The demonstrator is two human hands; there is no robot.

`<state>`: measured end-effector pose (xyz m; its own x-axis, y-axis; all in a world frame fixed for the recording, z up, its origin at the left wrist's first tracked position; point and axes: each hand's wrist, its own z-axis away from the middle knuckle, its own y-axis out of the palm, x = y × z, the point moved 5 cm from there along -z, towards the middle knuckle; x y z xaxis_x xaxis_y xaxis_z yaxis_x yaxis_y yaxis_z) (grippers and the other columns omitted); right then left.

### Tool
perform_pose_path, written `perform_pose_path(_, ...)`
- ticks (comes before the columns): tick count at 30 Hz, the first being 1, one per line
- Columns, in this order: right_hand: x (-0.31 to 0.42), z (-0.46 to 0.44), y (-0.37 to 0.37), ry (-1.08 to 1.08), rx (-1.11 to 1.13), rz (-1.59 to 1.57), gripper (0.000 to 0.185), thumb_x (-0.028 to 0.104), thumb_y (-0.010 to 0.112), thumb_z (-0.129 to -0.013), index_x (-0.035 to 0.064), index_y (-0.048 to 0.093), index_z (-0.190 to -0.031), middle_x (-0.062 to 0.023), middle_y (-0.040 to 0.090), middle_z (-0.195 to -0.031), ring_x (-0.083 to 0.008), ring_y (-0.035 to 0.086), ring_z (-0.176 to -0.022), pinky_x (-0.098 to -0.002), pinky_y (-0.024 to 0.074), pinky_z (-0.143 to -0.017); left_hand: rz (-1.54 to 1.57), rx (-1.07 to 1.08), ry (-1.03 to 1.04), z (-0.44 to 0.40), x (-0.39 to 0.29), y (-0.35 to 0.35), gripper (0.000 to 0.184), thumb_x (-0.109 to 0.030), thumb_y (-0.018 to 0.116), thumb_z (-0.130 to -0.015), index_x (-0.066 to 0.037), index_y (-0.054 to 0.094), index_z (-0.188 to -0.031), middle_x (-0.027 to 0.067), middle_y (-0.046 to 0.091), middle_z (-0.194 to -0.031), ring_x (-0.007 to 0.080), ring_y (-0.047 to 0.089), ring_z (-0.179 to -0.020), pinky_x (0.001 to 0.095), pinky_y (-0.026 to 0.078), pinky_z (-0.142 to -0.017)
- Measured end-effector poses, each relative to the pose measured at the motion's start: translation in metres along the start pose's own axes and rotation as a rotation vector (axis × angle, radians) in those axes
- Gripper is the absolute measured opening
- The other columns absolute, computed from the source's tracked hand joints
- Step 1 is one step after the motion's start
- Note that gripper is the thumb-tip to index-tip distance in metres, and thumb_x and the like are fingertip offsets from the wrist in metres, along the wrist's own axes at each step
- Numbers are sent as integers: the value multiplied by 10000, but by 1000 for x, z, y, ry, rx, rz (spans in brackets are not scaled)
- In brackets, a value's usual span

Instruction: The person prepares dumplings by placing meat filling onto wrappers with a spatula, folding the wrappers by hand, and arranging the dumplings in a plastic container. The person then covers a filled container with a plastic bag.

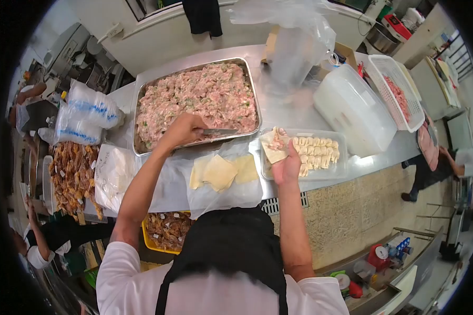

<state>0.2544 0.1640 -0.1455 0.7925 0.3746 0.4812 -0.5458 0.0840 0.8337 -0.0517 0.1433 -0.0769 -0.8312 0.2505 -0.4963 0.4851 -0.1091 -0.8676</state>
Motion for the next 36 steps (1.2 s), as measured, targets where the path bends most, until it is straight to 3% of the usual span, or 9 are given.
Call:
perform_pose_path(6, -33, -10, 18, 85, -13, -42, 489, 307, 310, -1093, -17, 417, -1444, -196, 456, -1482, -365, 457, -1358, -495, 375, -1155, 442, -157, -198, 40, -24, -13, 249, 3, 725, -763, -61, 773, -999, 117, 664, -762, 212, 656, -724, 332, 511, -675)
perform_pose_path(9, -49, -13, 34, 160, -15, -125, 491, 313, 295, -1096, -18, 422, -1437, -196, 476, -1459, -370, 473, -1339, -504, 381, -1148, 377, -389, 41, 46, -56, 8, 216, -33, 752, -783, -73, 776, -994, 103, 644, -762, 229, 651, -717, 344, 508, -667)
perform_pose_path(13, -55, -19, 37, 183, -109, -167, 506, 324, 293, -1101, -45, 421, -1423, -193, 527, -1409, -330, 519, -1299, -455, 390, -1141, 81, -231, -47, 60, -74, 27, 203, -30, 755, -795, -85, 781, -988, 99, 629, -826, 277, 639, -689, 380, 506, -634)
perform_pose_path(17, -52, -19, 27, 89, -138, -123, 497, 296, 290, -1101, -73, 423, -1406, -202, 549, -1371, -328, 531, -1281, -450, 392, -1138, 224, -446, -35, 72, -111, -2, 178, 27, 730, -806, -20, 750, -976, 117, 625, -812, 269, 619, -687, 362, 480, -606)
perform_pose_path(23, -37, -9, 42, 108, 220, -190, 468, 220, 424, -1040, -65, 421, -1412, -183, 560, -1346, -314, 539, -1269, -442, 384, -1142, 330, -364, -74, 62, -83, 37, 231, 46, 718, -799, -35, 763, -1011, 111, 635, -806, 259, 635, -677, 345, 486, -601)
perform_pose_path(29, -35, 10, 36, -268, 250, 694, 619, 16, 658, -830, -53, 453, -1410, -151, 619, -1276, -257, 613, -1186, -374, 491, -1016, 399, -319, -109, 70, -105, -1, 247, 61, 699, -783, -21, 764, -1007, 122, 653, -806, 246, 642, -693, 340, 488, -622)
perform_pose_path(31, -28, 21, 52, -457, 216, 1258, 520, -51, 688, -770, -40, 579, -1279, -148, 703, -1066, -294, 695, -1038, -353, 544, -889, 249, -77, -160, 70, -109, 6, 282, 79, 719, -748, -29, 770, -1003, 111, 686, -828, 232, 652, -737, 329, 501, -666)
perform_pose_path(35, -19, 19, 36, -594, 279, 1401, 213, 70, 717, -844, -22, 694, -1035, -203, 713, -926, -349, 706, -869, -398, 540, -757, 315, -189, -131, 78, -112, -24, 294, 74, 678, -751, -4, 755, -1023, 128, 677, -823, 240, 635, -700, 359, 482, -629)
perform_pose_path(36, -9, 19, 33, -668, 236, 1390, 145, 127, 687, -903, -12, 709, -940, -158, 688, -772, -276, 675, -720, -378, 508, -663, 358, -301, -98, 83, -107, -33, 290, 74, 683, -754, -1, 755, -1024, 121, 678, -820, 226, 624, -691, 345, 472, -619)
